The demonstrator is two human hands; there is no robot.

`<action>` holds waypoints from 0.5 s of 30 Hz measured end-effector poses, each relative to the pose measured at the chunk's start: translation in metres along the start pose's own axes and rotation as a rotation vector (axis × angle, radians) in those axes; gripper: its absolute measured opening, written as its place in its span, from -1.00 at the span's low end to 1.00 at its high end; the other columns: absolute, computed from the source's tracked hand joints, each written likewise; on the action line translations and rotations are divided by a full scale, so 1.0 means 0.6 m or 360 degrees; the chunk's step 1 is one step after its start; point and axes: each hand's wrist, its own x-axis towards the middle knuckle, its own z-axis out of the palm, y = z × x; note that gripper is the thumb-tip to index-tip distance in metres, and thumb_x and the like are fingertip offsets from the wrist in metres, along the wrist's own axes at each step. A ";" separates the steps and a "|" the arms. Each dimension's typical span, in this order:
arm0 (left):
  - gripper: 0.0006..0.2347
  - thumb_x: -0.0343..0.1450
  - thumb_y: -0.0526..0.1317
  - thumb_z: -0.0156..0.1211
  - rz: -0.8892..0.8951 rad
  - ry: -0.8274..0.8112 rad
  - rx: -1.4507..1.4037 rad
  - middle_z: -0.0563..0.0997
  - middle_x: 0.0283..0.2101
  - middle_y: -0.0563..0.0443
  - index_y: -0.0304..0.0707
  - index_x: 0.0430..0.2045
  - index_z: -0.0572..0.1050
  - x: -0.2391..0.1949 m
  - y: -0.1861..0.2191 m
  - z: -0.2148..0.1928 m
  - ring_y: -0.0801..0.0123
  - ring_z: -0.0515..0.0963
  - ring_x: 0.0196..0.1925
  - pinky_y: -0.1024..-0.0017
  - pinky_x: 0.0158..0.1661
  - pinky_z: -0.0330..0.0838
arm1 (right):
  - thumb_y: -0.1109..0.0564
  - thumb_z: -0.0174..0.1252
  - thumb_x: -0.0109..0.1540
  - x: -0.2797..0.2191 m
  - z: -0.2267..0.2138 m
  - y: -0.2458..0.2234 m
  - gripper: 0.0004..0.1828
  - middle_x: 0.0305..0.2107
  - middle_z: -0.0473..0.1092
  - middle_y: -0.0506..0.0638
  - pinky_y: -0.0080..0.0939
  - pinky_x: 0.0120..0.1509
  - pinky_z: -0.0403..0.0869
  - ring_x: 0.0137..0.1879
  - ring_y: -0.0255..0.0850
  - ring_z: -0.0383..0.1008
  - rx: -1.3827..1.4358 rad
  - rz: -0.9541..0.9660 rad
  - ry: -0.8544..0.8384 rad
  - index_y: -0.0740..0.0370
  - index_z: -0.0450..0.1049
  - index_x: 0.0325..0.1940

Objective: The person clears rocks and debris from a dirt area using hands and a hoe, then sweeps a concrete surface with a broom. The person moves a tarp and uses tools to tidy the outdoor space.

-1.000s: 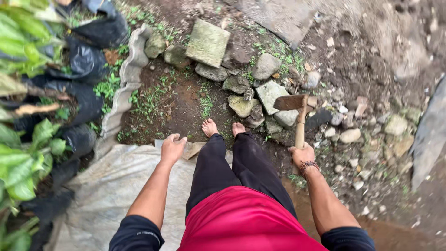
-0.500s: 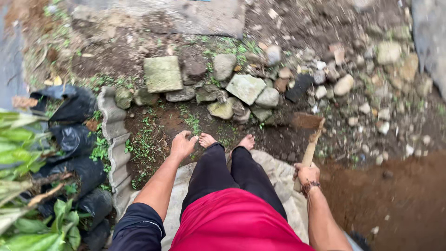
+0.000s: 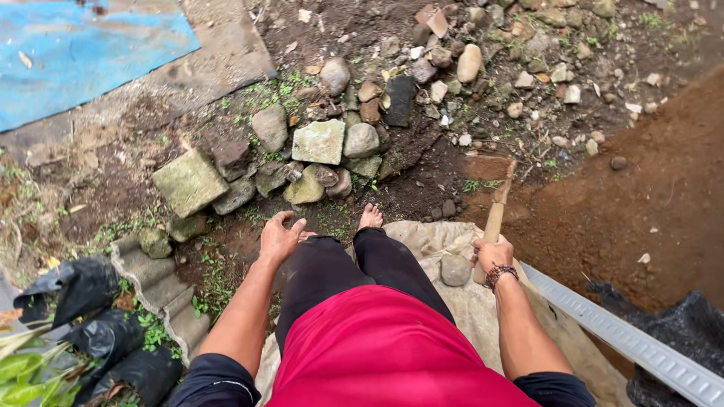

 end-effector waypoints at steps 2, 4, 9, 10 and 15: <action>-0.51 0.32 0.02 0.34 0.0047 -0.0055 0.0058 0.63 0.03 -0.32 -0.35 0.03 0.55 0.005 0.026 0.008 -0.04 0.61 0.09 0.20 0.11 0.45 | 0.24 0.23 0.19 0.000 -0.033 0.020 -0.83 -0.52 0.47 0.09 -0.10 -0.51 0.45 -0.55 -0.18 0.46 -0.0004 0.0059 0.0039 0.43 0.45 -0.22; -0.52 0.32 0.03 0.33 0.0108 -0.0103 0.0108 0.63 0.03 -0.33 -0.32 0.03 0.56 0.012 0.055 0.009 -0.05 0.61 0.10 0.21 0.12 0.46 | 0.25 0.25 0.17 -0.011 -0.059 0.043 -0.82 -0.51 0.45 0.12 -0.07 -0.50 0.43 -0.56 -0.13 0.44 -0.0122 0.0163 0.0143 0.39 0.46 -0.19; -0.52 0.32 0.02 0.32 0.0161 -0.0056 0.0202 0.56 0.13 -0.29 -0.29 0.05 0.52 0.032 0.139 -0.008 -0.05 0.53 0.18 0.18 0.16 0.39 | 0.28 0.22 0.20 -0.040 -0.073 0.072 -0.86 -0.54 0.40 0.13 -0.03 -0.53 0.38 -0.57 -0.07 0.39 0.0284 0.0323 0.0195 0.42 0.44 -0.23; -0.52 0.33 0.02 0.31 0.0139 -0.0071 0.0185 0.55 0.14 -0.27 -0.28 0.06 0.51 0.033 0.154 -0.013 -0.04 0.53 0.18 0.17 0.16 0.38 | 0.27 0.20 0.23 -0.042 -0.066 0.072 -0.86 -0.54 0.42 0.14 -0.04 -0.52 0.38 -0.56 -0.08 0.40 0.0318 0.0417 0.0208 0.47 0.47 -0.26; -0.49 0.31 0.00 0.34 0.0202 0.0049 0.0057 0.56 0.13 -0.28 -0.27 0.10 0.50 0.047 0.208 -0.015 -0.05 0.53 0.19 0.19 0.17 0.39 | 0.26 0.21 0.23 -0.067 -0.036 0.068 -0.88 -0.55 0.41 0.14 -0.03 -0.48 0.41 -0.54 -0.07 0.42 0.0354 0.0463 0.0235 0.43 0.47 -0.28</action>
